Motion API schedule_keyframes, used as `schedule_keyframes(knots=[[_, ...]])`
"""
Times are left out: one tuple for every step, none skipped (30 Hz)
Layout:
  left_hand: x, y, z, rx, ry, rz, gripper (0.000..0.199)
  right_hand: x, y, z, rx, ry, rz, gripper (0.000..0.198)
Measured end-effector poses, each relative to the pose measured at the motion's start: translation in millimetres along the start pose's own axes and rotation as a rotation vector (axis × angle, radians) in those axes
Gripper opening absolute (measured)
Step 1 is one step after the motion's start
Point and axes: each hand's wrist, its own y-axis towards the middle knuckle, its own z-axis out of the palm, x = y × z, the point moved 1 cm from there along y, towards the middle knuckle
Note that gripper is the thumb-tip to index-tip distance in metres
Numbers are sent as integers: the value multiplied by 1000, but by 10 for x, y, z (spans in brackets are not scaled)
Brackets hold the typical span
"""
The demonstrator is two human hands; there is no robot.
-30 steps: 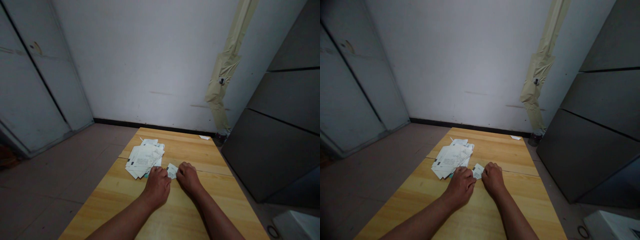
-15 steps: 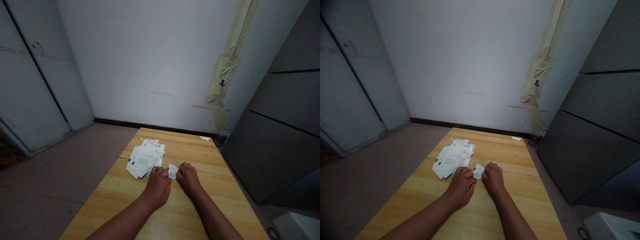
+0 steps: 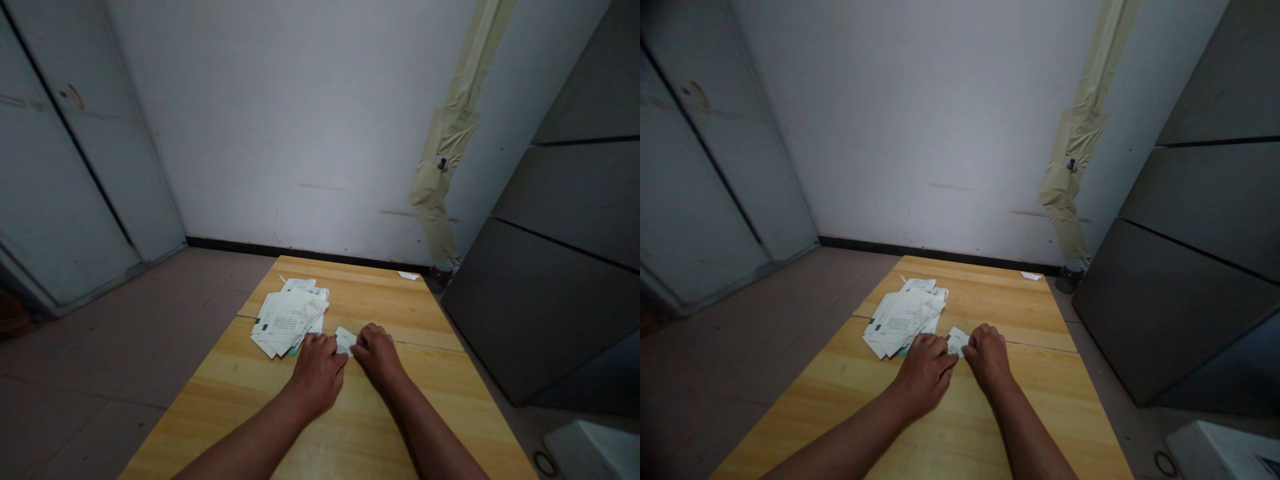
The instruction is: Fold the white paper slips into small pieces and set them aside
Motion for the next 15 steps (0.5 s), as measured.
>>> schedule_keyframes(knots=[[-5,1,-3,-1,2,1,14,-15,3,2,-11,18,3,8],[-11,3,-6,-3,2,4,14,-33,7,4,-18,37,4,8],[-17,6,-8,-4,-2,11,14,-56,13,3,-22,60,1,9],[-22,9,-8,-4,-9,20,13,-82,19,1,-21,88,-8,9],[-25,13,-6,-1,-20,30,13,-113,26,-4,-18,123,-23,11],[-27,17,0,7,-32,38,13,-147,32,-11,-14,162,-41,13],[-26,21,9,18,-44,44,14,-182,38,-20,-13,206,-58,16],[-24,23,20,31,-53,46,15,-216,43,-28,-14,249,-69,19],[-21,25,32,42,-59,44,16,-246,47,-35,-15,288,-75,21],[-18,25,43,50,-61,41,16,-268,49,-39,-16,319,-73,23],[-14,24,54,55,-61,38,17,-281,50,-38,-17,341,-67,24],[-13,23,62,56,-60,36,16,-283,49,-32,-15,353,-58,23],[-12,22,67,56,-59,35,15,-274,45,-21,-16,353,-48,22],[-14,22,70,56,-57,35,15,-256,40,-6,-15,340,-38,21],[-16,23,71,59,-54,33,14,-234,35,11,-15,314,-27,19]])
